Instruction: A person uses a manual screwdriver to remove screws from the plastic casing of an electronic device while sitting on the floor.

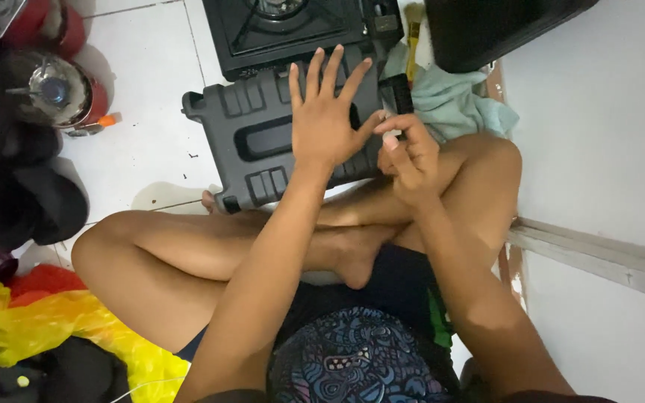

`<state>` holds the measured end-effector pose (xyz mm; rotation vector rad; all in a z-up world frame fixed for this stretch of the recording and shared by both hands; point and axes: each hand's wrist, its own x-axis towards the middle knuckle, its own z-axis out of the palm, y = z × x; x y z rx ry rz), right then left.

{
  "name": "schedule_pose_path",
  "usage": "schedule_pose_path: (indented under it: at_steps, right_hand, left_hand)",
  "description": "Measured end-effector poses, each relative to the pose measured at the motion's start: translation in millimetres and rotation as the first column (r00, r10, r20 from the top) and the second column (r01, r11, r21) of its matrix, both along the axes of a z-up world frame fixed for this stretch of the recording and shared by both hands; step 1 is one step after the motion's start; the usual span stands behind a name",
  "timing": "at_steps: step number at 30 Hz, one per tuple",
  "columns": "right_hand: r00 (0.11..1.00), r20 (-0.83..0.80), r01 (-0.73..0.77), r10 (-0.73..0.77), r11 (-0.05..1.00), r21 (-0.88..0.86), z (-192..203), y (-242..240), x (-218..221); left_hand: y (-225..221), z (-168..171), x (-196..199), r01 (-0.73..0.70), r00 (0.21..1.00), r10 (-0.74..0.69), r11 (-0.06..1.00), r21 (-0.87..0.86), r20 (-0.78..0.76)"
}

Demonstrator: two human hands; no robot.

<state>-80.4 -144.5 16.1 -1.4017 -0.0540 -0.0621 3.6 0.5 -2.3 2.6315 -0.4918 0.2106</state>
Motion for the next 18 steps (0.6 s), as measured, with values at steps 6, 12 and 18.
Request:
schedule_pose_path:
  at_steps: [6, 12, 18]
  right_hand:
    - [0.939, -0.094, -0.318, 0.331, 0.939, 0.133, 12, -20, 14]
    - [0.982, 0.035, 0.183, -0.187, 0.881, -0.437, 11, -8, -5]
    - [0.865, 0.156, 0.496, -0.477, 0.862, -0.109, -13, 37, -29]
  left_hand:
    - [-1, 1, -2, 0.003, 1.0, -0.003, 1.0, 0.0, 0.014]
    - [1, -9, 0, 0.026, 0.999, -0.025, 0.998, 0.058, -0.021]
    - [4, -2, -6, 0.067, 0.998, -0.067, 0.998, 0.004, 0.009]
